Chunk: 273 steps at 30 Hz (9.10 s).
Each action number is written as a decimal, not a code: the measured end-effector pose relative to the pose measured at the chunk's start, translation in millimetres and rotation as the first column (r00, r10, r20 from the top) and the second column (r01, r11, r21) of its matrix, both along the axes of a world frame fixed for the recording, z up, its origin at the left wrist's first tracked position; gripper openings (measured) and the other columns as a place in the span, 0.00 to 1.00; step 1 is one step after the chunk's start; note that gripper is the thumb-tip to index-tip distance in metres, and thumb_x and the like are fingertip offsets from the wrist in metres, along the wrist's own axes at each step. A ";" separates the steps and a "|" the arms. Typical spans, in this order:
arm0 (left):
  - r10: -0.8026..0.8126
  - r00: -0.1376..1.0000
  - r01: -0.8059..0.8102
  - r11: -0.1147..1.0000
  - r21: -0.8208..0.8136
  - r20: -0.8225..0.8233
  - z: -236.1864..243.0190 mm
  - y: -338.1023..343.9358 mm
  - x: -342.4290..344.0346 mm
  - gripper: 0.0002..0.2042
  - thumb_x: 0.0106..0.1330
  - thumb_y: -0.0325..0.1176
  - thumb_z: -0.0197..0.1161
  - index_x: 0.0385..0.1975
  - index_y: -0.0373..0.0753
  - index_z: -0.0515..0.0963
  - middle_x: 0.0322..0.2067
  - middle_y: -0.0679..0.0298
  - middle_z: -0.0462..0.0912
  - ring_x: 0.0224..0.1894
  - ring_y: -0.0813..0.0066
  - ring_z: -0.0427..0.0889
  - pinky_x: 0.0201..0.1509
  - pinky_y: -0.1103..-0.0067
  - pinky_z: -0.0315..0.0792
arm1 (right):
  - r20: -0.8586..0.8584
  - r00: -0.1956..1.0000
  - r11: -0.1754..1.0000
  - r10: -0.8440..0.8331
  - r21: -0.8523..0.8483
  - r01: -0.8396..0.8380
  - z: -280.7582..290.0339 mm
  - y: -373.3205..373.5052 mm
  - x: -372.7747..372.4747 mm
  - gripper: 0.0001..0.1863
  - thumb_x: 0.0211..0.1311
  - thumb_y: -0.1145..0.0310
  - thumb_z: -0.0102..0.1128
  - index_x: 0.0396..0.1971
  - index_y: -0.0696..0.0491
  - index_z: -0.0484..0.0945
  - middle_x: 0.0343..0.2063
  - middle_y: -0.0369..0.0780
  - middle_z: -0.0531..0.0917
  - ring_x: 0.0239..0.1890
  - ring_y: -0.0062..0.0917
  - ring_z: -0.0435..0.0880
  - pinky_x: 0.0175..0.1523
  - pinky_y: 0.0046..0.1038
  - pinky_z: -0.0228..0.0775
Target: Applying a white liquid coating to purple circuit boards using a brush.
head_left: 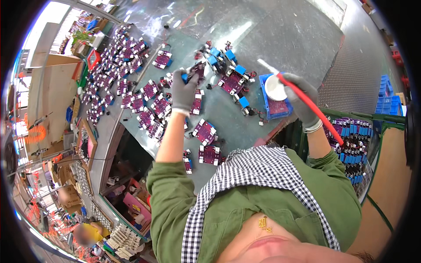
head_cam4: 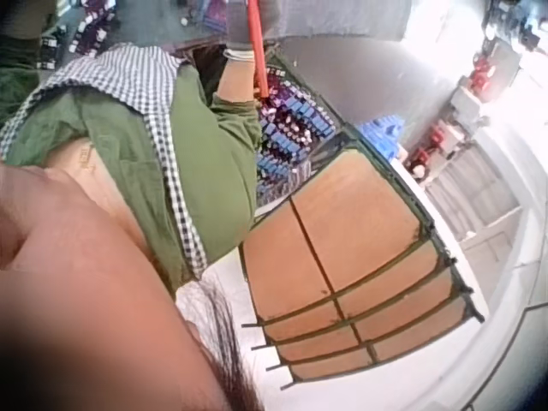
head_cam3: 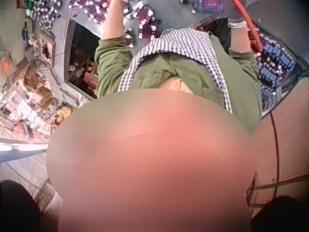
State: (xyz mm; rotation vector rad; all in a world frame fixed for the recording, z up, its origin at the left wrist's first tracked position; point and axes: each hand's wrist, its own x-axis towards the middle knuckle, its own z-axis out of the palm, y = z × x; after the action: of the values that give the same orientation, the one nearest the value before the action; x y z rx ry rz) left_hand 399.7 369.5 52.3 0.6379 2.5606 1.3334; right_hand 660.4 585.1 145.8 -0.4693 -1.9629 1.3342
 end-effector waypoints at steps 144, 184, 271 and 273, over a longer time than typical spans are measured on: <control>-0.579 0.315 -0.669 0.427 0.609 0.752 66.8 -82.3 199.2 0.34 0.60 0.59 0.65 0.59 0.41 0.70 0.57 0.59 0.76 0.60 0.59 0.74 0.68 0.57 0.66 | 0.539 0.838 0.430 -0.086 0.779 -0.456 -27.7 41.0 63.2 0.05 0.59 0.64 0.62 0.34 0.43 0.84 0.30 0.34 0.85 0.33 0.31 0.81 0.38 0.33 0.74; -0.151 0.664 -0.714 0.163 0.681 0.732 -26.8 -7.6 -7.5 0.20 0.70 0.40 0.44 0.53 0.34 0.74 0.51 0.51 0.81 0.52 0.48 0.80 0.57 0.45 0.73 | 0.089 0.994 0.993 -0.058 0.111 0.048 41.3 -53.6 71.9 0.06 0.54 0.78 0.67 0.29 0.54 0.77 0.21 0.34 0.79 0.22 0.15 0.76 0.29 0.20 0.70; -0.536 0.504 -0.400 0.550 0.733 0.677 65.6 -55.1 211.4 0.26 0.70 0.36 0.57 0.66 0.37 0.61 0.59 0.58 0.74 0.60 0.61 0.75 0.66 0.66 0.67 | 0.484 0.874 0.451 -0.038 0.789 -0.417 -23.7 41.8 66.1 0.08 0.56 0.65 0.67 0.37 0.43 0.84 0.29 0.34 0.83 0.35 0.31 0.81 0.40 0.32 0.75; -0.640 0.522 -0.371 0.425 0.826 0.564 61.3 -53.9 213.6 0.29 0.68 0.44 0.59 0.66 0.40 0.62 0.61 0.58 0.72 0.63 0.61 0.72 0.67 0.62 0.65 | 0.444 0.894 0.525 -0.059 0.776 -0.351 -26.2 39.7 70.0 0.08 0.56 0.65 0.67 0.37 0.44 0.84 0.30 0.34 0.83 0.35 0.32 0.81 0.41 0.32 0.75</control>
State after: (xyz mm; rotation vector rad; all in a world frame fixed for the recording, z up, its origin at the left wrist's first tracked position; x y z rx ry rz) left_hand 613.3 315.7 113.6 0.1665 0.7492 2.1706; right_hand 730.5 624.9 119.6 -0.0816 -2.7734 0.1813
